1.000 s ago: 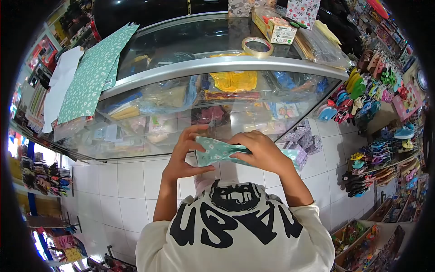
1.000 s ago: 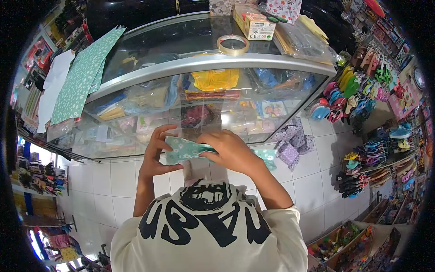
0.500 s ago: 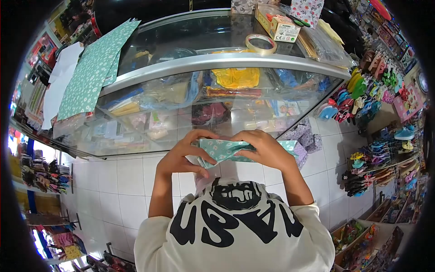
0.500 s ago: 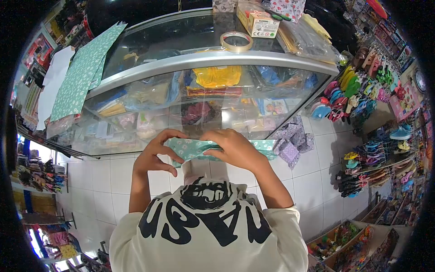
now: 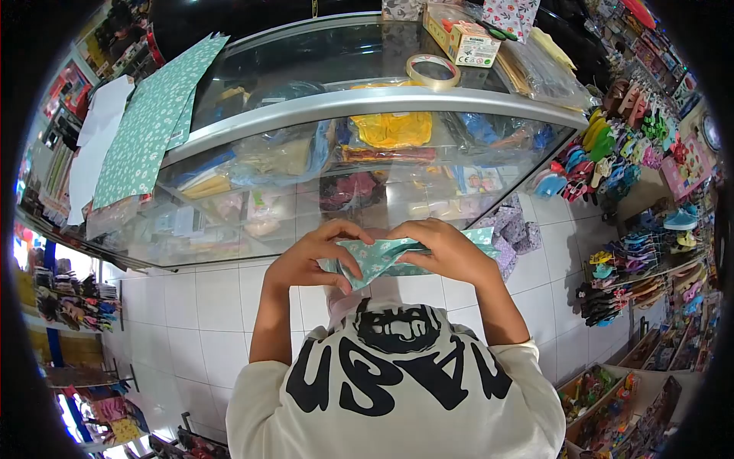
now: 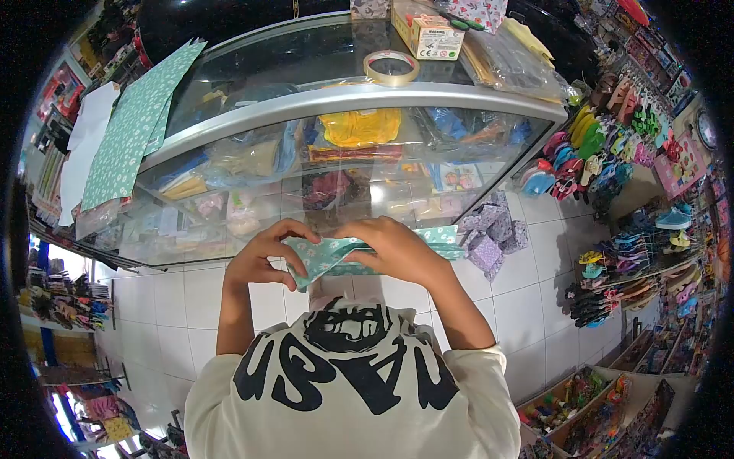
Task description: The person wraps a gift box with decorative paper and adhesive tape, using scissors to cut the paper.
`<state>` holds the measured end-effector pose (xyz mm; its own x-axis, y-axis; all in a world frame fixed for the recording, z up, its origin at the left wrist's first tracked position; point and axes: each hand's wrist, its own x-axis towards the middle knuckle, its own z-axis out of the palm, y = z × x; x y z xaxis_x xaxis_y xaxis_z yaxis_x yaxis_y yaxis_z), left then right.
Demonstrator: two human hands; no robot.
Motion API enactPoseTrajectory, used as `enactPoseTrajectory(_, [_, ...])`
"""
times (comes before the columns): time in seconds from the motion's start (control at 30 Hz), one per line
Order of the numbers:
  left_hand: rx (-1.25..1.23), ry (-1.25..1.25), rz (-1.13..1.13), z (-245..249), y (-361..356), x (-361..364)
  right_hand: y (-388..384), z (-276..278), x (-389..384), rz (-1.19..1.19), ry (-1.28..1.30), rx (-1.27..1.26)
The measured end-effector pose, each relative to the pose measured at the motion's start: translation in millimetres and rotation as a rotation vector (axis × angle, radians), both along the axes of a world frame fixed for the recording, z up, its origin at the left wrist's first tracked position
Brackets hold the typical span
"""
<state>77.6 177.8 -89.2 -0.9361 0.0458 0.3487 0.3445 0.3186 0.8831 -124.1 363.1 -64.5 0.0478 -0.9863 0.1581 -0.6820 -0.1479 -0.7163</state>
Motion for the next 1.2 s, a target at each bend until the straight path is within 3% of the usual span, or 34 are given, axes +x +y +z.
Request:
enactPoseTrajectory(0.17, [-0.086,0.056,-0.058,-5.0,-6.3,-3.0,-0.3,-2.9,-3.2,0.017,-0.018,-0.013])
enactPoseTrajectory(0.37, [-0.011,0.159,-0.101,-8.6,-6.2,-11.1,-0.8,-2.6,-5.6,0.013,-0.066,-0.011])
enactPoseTrajectory(0.57, [-0.074,0.036,0.323,-8.0,14.7,-8.3,1.1,0.8,-5.5,-0.081,0.005,-0.027])
enactPoseTrajectory(0.73, [0.012,0.160,0.410,-32.3,17.8,-10.6,-0.7,4.0,-2.4,-0.095,0.039,-0.075])
enactPoseTrajectory(0.87, [0.050,0.222,0.350,-26.5,18.5,-10.8,-2.4,11.4,9.7,-0.118,-0.090,-0.053])
enactPoseTrajectory(0.97, [0.012,0.131,0.313,-22.3,19.3,-8.2,-5.2,0.4,8.1,-0.046,-0.043,-0.095])
enactPoseTrajectory(1.07, [-0.385,0.065,0.454,-0.5,26.3,-8.6,-7.4,-0.7,7.6,-0.046,-0.058,-0.076])
enactPoseTrajectory(1.2, [-0.370,0.035,0.439,-7.8,22.2,-8.0,-9.1,-6.2,10.0,-0.054,-0.135,-0.092])
